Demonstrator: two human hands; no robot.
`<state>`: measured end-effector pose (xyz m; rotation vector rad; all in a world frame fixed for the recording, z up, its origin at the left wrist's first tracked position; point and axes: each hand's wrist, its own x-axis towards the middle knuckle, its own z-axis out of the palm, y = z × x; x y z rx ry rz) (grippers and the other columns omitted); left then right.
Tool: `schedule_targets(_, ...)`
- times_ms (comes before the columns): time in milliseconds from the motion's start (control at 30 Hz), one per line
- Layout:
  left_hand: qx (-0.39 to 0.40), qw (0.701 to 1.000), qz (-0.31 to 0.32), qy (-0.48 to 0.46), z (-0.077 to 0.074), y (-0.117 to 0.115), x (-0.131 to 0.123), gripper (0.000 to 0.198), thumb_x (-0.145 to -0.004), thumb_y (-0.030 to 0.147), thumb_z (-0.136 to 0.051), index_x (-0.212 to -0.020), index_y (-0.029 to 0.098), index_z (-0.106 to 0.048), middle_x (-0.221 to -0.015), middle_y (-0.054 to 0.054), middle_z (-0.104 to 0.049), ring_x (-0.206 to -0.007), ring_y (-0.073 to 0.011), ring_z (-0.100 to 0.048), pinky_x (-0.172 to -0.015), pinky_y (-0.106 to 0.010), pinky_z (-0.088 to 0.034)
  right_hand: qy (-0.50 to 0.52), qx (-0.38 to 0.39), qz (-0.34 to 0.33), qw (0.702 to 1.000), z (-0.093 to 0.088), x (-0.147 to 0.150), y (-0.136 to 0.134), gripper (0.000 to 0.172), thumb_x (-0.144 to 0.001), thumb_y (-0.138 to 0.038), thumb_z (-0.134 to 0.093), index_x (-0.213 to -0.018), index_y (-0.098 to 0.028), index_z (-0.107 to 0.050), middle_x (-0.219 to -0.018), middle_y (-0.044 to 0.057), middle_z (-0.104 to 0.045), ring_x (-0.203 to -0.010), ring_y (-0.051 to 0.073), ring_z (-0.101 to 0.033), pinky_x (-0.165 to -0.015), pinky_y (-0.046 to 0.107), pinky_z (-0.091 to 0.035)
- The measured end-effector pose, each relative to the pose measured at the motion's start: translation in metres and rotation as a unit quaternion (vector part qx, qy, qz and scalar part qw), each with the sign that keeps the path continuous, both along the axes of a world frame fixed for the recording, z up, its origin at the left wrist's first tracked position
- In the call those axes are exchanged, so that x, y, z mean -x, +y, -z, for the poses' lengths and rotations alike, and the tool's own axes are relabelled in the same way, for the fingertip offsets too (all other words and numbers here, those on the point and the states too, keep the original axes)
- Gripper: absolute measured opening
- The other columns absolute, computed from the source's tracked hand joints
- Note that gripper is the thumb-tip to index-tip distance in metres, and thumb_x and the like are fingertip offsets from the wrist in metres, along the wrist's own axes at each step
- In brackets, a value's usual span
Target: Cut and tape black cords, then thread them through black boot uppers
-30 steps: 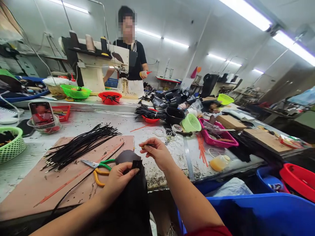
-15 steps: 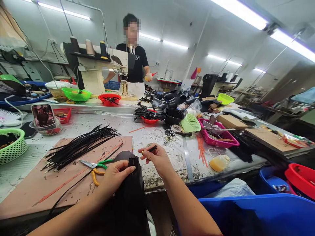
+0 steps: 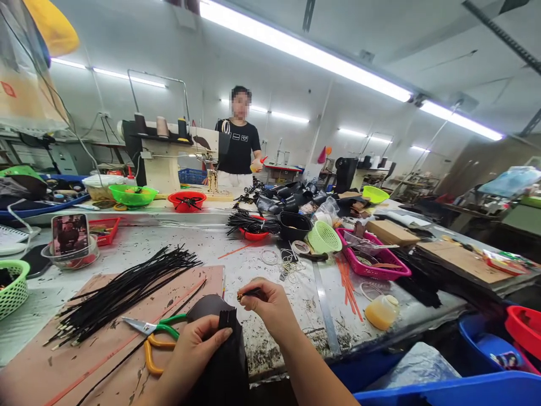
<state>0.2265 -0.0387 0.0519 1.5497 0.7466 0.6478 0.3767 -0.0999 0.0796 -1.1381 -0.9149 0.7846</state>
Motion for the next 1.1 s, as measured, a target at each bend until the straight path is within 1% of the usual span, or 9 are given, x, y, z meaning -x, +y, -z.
schedule_targets(67, 0.0, 1.0, -0.003, 0.004, -0.001, -0.001, 0.001, 0.025, -0.06, 0.04, -0.063, -0.058, 0.015, -0.063, -0.057, -0.002, -0.061, -0.058, -0.0172, -0.051, -0.056, -0.026, -0.04, -0.002, 0.013, 0.002, 1.0, -0.001, 0.001, 0.001, 0.009, -0.06, -0.025, -0.072, -0.068, -0.022, -0.07, -0.067, 0.0, -0.067, -0.057, 0.011, -0.054, -0.056, 0.026, -0.043)
schedule_targets(167, 0.001, 1.0, -0.005, -0.002, -0.006, -0.002, 0.001, 0.023, -0.06, 0.038, -0.064, -0.057, 0.015, -0.063, -0.056, -0.001, -0.06, -0.057, -0.0165, -0.05, -0.056, -0.026, -0.039, 0.01, 0.04, 0.0, 0.999, -0.004, 0.0, 0.005, 0.015, -0.057, -0.031, -0.073, -0.067, -0.02, -0.07, -0.066, 0.001, -0.067, -0.058, 0.012, -0.055, -0.056, 0.026, -0.043)
schedule_targets(267, 0.015, 1.0, -0.002, -0.008, -0.007, -0.002, 0.0, 0.022, -0.06, 0.037, -0.064, -0.058, 0.015, -0.062, -0.056, 0.0, -0.06, -0.057, -0.0159, -0.049, -0.056, -0.026, -0.039, 0.02, 0.06, -0.014, 0.998, -0.005, -0.001, 0.011, 0.019, -0.053, -0.032, -0.075, -0.065, -0.019, -0.069, -0.064, 0.0, -0.067, -0.057, 0.011, -0.054, -0.056, 0.025, -0.042)
schedule_targets(400, 0.02, 1.0, 0.002, -0.008, -0.004, -0.002, -0.001, 0.021, -0.061, 0.036, -0.063, -0.058, 0.015, -0.062, -0.056, 0.0, -0.059, -0.056, -0.0155, -0.049, -0.055, -0.025, -0.039, -0.001, 0.077, -0.039, 0.996, -0.008, 0.0, 0.015, 0.018, -0.055, -0.031, -0.075, -0.068, -0.019, -0.07, -0.061, -0.001, -0.066, -0.058, 0.011, -0.055, -0.058, 0.025, -0.043)
schedule_targets(600, 0.017, 1.0, -0.001, -0.003, -0.007, -0.003, 0.0, 0.019, -0.059, 0.034, -0.064, -0.06, 0.015, -0.064, -0.058, 0.0, -0.062, -0.059, -0.0167, -0.052, -0.058, -0.026, -0.041, -0.092, 0.062, -0.092, 0.99, -0.013, 0.002, 0.015, 0.009, -0.061, -0.024, -0.07, -0.068, -0.019, -0.07, -0.067, -0.001, -0.067, -0.066, 0.014, -0.059, -0.069, 0.029, -0.047)
schedule_targets(767, 0.02, 1.0, 0.002, 0.0, -0.01, -0.004, -0.001, 0.02, -0.058, 0.035, -0.064, -0.058, 0.015, -0.063, -0.056, 0.001, -0.06, -0.057, -0.0153, -0.05, -0.056, -0.025, -0.039, -0.146, 0.052, -0.108, 0.982, -0.012, 0.001, 0.013, 0.009, -0.065, -0.022, -0.066, -0.072, -0.019, -0.07, -0.07, 0.001, -0.067, -0.067, 0.015, -0.061, -0.067, 0.03, -0.048)
schedule_targets(967, 0.018, 1.0, -0.002, -0.005, -0.009, -0.004, -0.003, 0.019, -0.058, 0.034, -0.064, -0.057, 0.016, -0.062, -0.055, 0.001, -0.059, -0.056, -0.0146, -0.049, -0.055, -0.025, -0.039, -0.199, 0.035, -0.11, 0.973, -0.013, 0.0, 0.011, 0.009, -0.07, -0.021, -0.063, -0.075, -0.018, -0.07, -0.075, 0.002, -0.069, -0.069, 0.015, -0.062, -0.067, 0.029, -0.049)
schedule_targets(1100, 0.026, 1.0, -0.008, -0.008, -0.01, -0.004, -0.002, 0.02, -0.057, 0.035, -0.065, -0.057, 0.015, -0.062, -0.054, 0.001, -0.058, -0.056, -0.0142, -0.048, -0.055, -0.025, -0.038, -0.191, 0.03, -0.115, 0.974, -0.011, -0.001, 0.012, 0.01, -0.07, -0.023, -0.063, -0.076, -0.018, -0.07, -0.074, 0.002, -0.068, -0.069, 0.015, -0.063, -0.067, 0.029, -0.049)
